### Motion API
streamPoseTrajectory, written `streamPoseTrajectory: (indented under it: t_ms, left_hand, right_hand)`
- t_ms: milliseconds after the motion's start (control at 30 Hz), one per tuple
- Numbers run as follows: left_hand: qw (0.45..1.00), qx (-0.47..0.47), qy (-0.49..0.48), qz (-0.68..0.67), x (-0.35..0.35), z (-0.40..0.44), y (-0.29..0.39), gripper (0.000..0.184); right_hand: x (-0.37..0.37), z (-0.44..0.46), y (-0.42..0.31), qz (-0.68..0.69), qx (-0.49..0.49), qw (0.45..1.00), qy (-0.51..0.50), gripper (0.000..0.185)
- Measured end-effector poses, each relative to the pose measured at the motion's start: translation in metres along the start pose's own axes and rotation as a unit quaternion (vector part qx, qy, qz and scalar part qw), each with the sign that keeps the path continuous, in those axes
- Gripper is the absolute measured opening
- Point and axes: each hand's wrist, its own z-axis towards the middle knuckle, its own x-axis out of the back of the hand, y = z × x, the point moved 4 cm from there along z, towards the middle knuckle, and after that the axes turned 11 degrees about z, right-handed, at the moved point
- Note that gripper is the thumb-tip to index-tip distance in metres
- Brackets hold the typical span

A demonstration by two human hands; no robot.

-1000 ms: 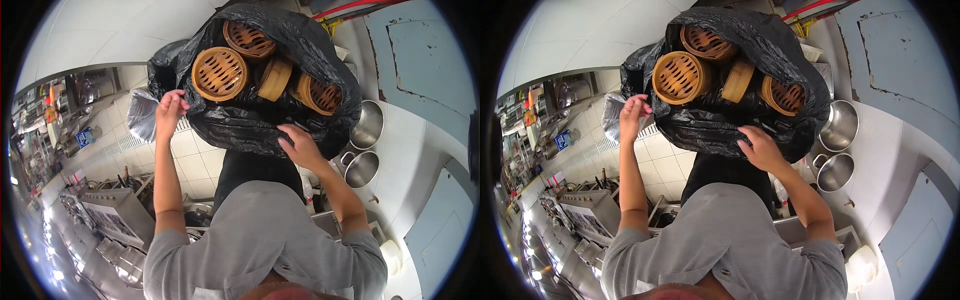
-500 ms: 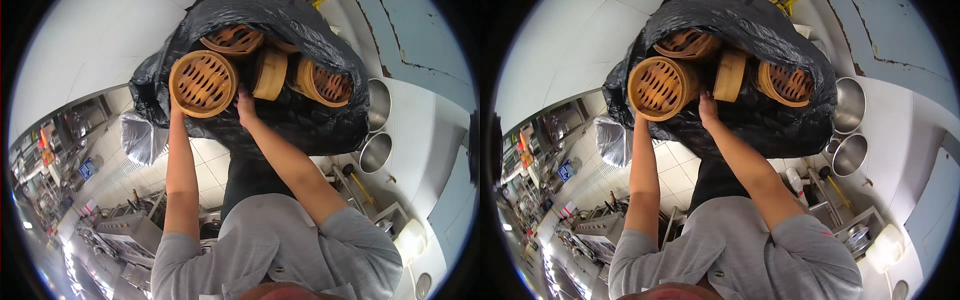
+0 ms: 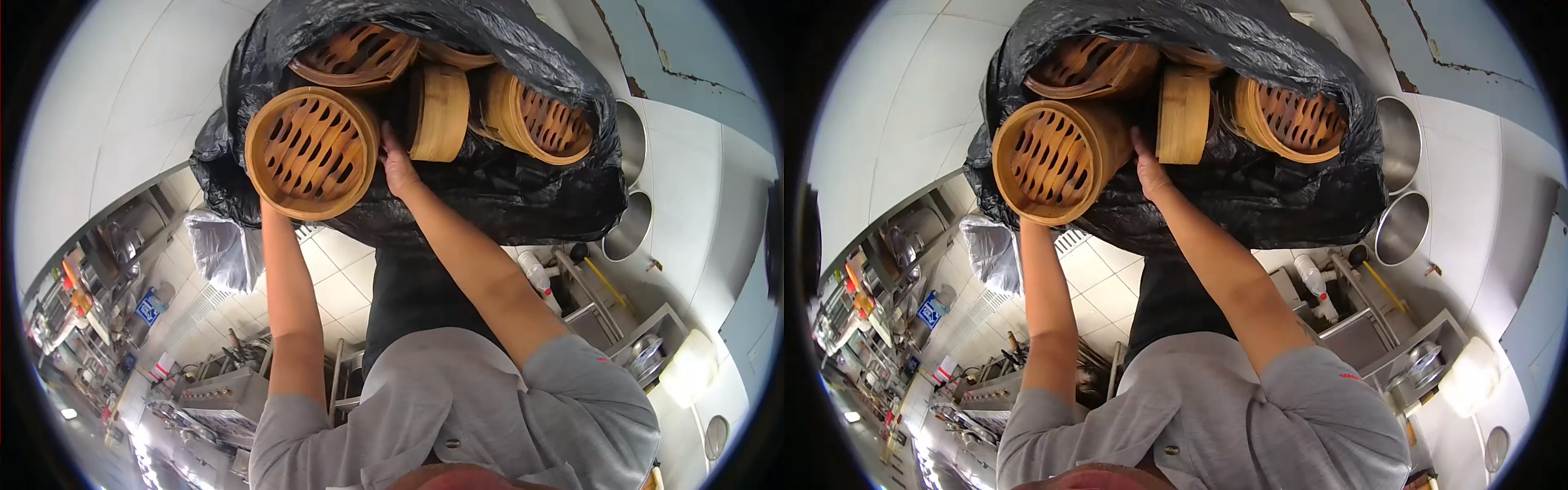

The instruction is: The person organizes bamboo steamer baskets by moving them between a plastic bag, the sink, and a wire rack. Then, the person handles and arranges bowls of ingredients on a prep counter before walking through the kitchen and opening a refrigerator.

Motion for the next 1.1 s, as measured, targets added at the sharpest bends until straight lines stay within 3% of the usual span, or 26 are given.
streamPoseTrajectory:
  t_ms: [100,400,633,900,1100]
  left_hand:
    - [0.999,0.014,-0.042,-0.015,0.015,0.019,0.014,0.033]
    - [0.997,0.020,0.003,0.077,-0.018,0.015,0.001,0.034]
    - [0.994,0.039,-0.009,0.101,-0.028,0.005,-0.024,0.035]
    - [0.968,0.145,-0.054,0.196,0.070,-0.118,-0.097,0.036]
    - [0.927,0.209,-0.158,0.268,0.139,-0.186,-0.108,0.037]
  right_hand:
    - [-0.008,-0.009,-0.015,-0.013,0.019,1.000,-0.020,0.098]
    - [-0.004,-0.006,-0.013,-0.021,-0.013,0.999,-0.039,0.097]
    - [-0.007,-0.004,-0.015,-0.074,0.044,0.993,-0.078,0.093]
    - [-0.048,-0.110,-0.055,-0.285,0.104,0.945,-0.120,0.088]
    - [-0.040,-0.233,-0.105,-0.226,0.103,0.958,-0.141,0.091]
